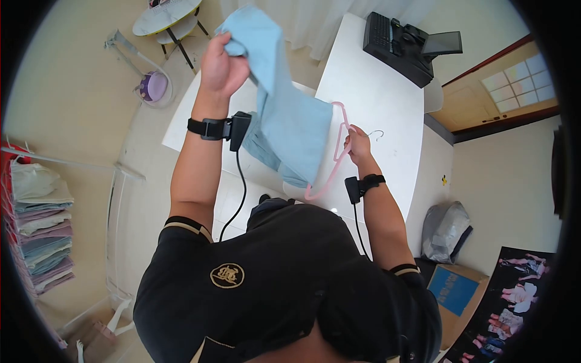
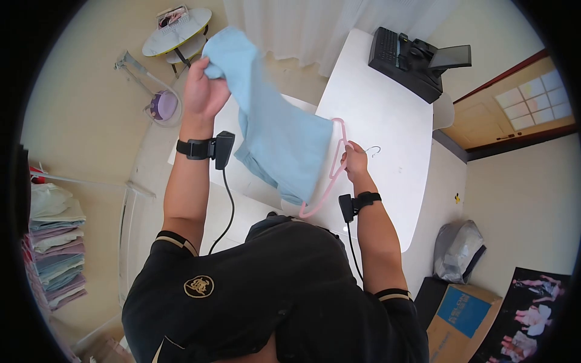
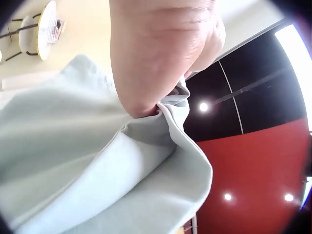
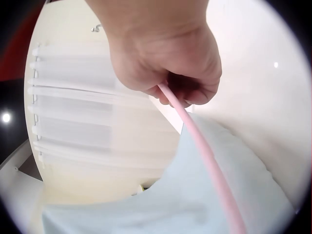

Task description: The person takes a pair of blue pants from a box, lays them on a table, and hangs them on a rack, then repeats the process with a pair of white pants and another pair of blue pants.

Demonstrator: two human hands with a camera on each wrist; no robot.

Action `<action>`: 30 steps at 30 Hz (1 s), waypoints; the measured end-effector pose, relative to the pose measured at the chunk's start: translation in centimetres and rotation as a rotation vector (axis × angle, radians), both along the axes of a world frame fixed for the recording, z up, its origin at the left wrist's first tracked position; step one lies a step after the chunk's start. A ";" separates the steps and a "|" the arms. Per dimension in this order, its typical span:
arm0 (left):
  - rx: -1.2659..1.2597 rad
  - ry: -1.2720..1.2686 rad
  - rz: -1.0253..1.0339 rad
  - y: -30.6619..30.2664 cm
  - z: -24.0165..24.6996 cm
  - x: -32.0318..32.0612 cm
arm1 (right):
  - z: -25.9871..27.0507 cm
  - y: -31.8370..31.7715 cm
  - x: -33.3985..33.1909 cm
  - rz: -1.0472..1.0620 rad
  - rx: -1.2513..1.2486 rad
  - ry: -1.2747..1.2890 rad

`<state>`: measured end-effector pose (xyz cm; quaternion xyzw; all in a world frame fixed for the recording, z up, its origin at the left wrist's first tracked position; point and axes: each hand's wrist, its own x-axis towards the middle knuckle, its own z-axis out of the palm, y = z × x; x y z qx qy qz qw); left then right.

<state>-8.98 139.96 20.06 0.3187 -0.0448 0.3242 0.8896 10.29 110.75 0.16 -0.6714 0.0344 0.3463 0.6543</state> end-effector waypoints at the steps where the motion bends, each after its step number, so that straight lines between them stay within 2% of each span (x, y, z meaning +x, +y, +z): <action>1: -0.006 -0.002 0.006 -0.5 1.4 0.2 | -0.1 0.5 -0.4 0.018 -0.053 -0.066; 3: 0.114 -0.070 0.004 -0.7 3.6 0.0 | -0.2 1.0 -0.7 0.043 -0.108 -0.138; 7: 0.098 -0.041 0.065 2.2 4.2 -1.8 | 0.4 0.3 -0.2 -0.023 -0.101 -0.196; 9: 0.094 -0.040 0.081 4.3 2.8 -3.5 | 1.8 -0.8 0.8 -0.065 -0.051 -0.204; 12: -0.044 0.151 0.234 8.6 -2.2 -6.7 | 6.3 -4.1 2.2 -0.078 0.030 -0.198; 14: -0.105 0.276 0.254 11.1 -7.8 -9.0 | 9.6 -6.3 2.9 -0.105 0.098 -0.128; 16: -0.200 0.438 0.200 12.6 -16.4 -11.4 | 12.0 -8.3 3.3 -0.094 0.180 -0.100; 17: -0.286 0.642 0.251 12.6 -21.9 -12.3 | 13.3 -9.0 3.1 -0.096 0.176 -0.099; 18: -0.219 0.869 0.168 10.4 -25.7 -13.4 | 14.4 -9.6 2.8 -0.082 0.176 -0.105; 19: 0.047 1.272 0.182 9.4 -33.0 -14.8 | 15.2 -10.1 2.3 -0.068 0.175 -0.112; 20: 0.036 1.520 0.115 7.8 -40.9 -16.9 | 15.7 -10.7 1.7 -0.070 0.165 -0.114; 21: 0.185 1.907 -0.203 5.0 -40.9 -16.6 | 16.2 -11.3 1.2 -0.059 0.121 -0.139; 22: 0.703 1.901 0.036 1.4 -41.2 -16.9 | 16.9 -11.7 0.9 -0.044 0.079 -0.169; 23: 0.888 1.852 0.133 -0.4 -41.4 -17.1 | 17.5 -11.9 0.1 -0.074 0.057 -0.196; 24: 0.881 1.848 0.129 -2.0 -40.6 -16.9 | 17.8 -12.2 -0.3 -0.072 0.050 -0.200; 26: 0.940 1.617 0.478 -5.0 -36.4 -17.0 | 18.1 -13.1 -1.1 -0.034 -0.008 -0.269; 27: 0.977 1.563 0.539 -5.4 -36.0 -16.9 | 18.4 -13.4 -1.4 -0.029 -0.012 -0.270; 30: 1.036 1.455 0.447 -6.7 -34.0 -16.4 | 19.8 -13.6 -2.4 0.003 0.078 -0.308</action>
